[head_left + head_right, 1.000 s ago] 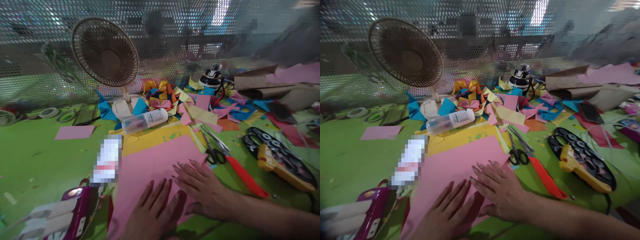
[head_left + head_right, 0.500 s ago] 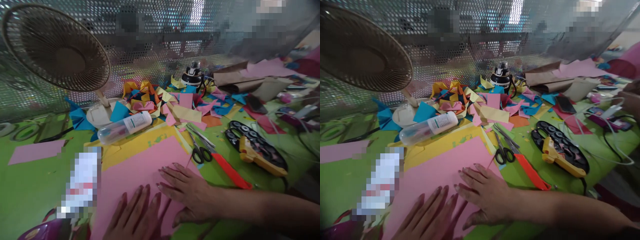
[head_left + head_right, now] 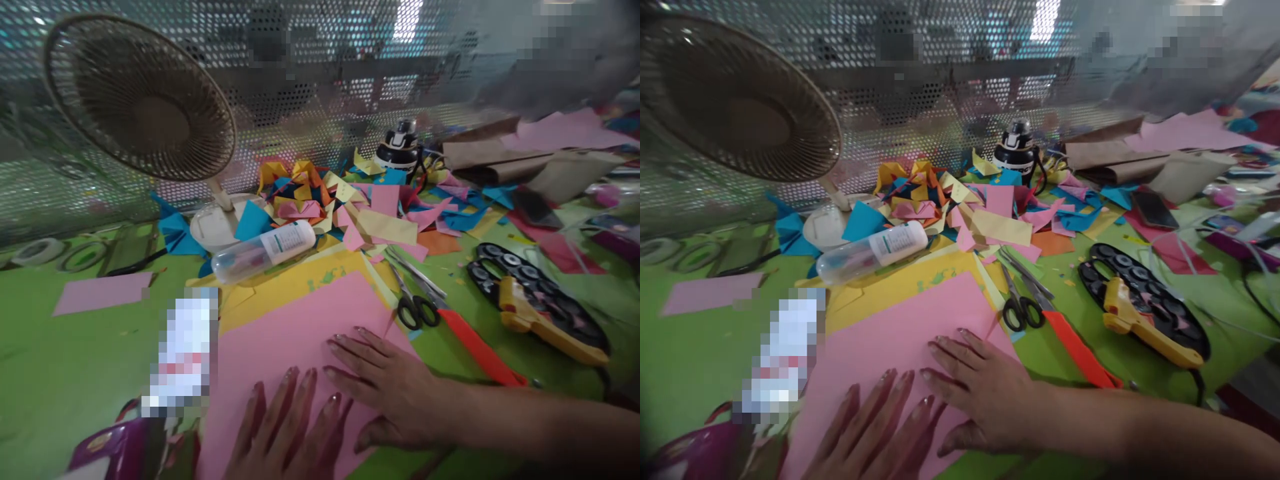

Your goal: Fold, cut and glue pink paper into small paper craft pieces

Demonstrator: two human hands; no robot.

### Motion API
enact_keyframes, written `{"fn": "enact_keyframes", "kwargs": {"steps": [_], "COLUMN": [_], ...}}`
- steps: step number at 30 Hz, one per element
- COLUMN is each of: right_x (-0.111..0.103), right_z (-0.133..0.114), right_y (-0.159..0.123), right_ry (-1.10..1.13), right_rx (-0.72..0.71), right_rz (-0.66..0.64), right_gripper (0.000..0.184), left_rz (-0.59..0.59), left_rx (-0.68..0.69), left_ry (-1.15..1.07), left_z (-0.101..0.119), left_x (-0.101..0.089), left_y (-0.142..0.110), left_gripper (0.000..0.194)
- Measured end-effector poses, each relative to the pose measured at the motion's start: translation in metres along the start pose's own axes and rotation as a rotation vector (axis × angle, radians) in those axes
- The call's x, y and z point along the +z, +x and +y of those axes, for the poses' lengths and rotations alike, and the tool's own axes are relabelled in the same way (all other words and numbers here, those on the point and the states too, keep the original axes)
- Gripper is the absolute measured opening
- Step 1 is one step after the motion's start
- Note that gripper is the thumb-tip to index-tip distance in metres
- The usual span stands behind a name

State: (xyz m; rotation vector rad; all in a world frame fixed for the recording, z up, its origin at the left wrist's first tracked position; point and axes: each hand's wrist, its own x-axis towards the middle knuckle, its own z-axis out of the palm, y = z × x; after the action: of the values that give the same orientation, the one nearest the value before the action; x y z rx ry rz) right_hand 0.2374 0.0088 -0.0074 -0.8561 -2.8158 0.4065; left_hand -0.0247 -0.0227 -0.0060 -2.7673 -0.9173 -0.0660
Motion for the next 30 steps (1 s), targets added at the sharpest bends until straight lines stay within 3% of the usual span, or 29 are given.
{"fn": "enact_keyframes", "kwargs": {"steps": [5, 14, 30], "right_x": [0.005, 0.011, 0.005], "right_z": [-0.001, -0.004, -0.003], "right_y": [0.000, -0.001, 0.001], "right_ry": [-0.038, -0.125, -0.079], "right_rx": [-0.007, -0.010, 0.011], "right_rz": [-0.013, 0.082, 0.006], "right_gripper": [0.078, 0.075, 0.077], "left_rz": [-0.024, -0.086, -0.019], "left_rx": [-0.006, -0.003, -0.018], "left_ry": [-0.011, -0.025, 0.027], "left_z": [0.003, 0.003, 0.004], "left_x": [-0.006, -0.014, 0.002], "left_y": [-0.001, 0.003, -0.003], "left_gripper": [0.061, 0.064, 0.051]}}
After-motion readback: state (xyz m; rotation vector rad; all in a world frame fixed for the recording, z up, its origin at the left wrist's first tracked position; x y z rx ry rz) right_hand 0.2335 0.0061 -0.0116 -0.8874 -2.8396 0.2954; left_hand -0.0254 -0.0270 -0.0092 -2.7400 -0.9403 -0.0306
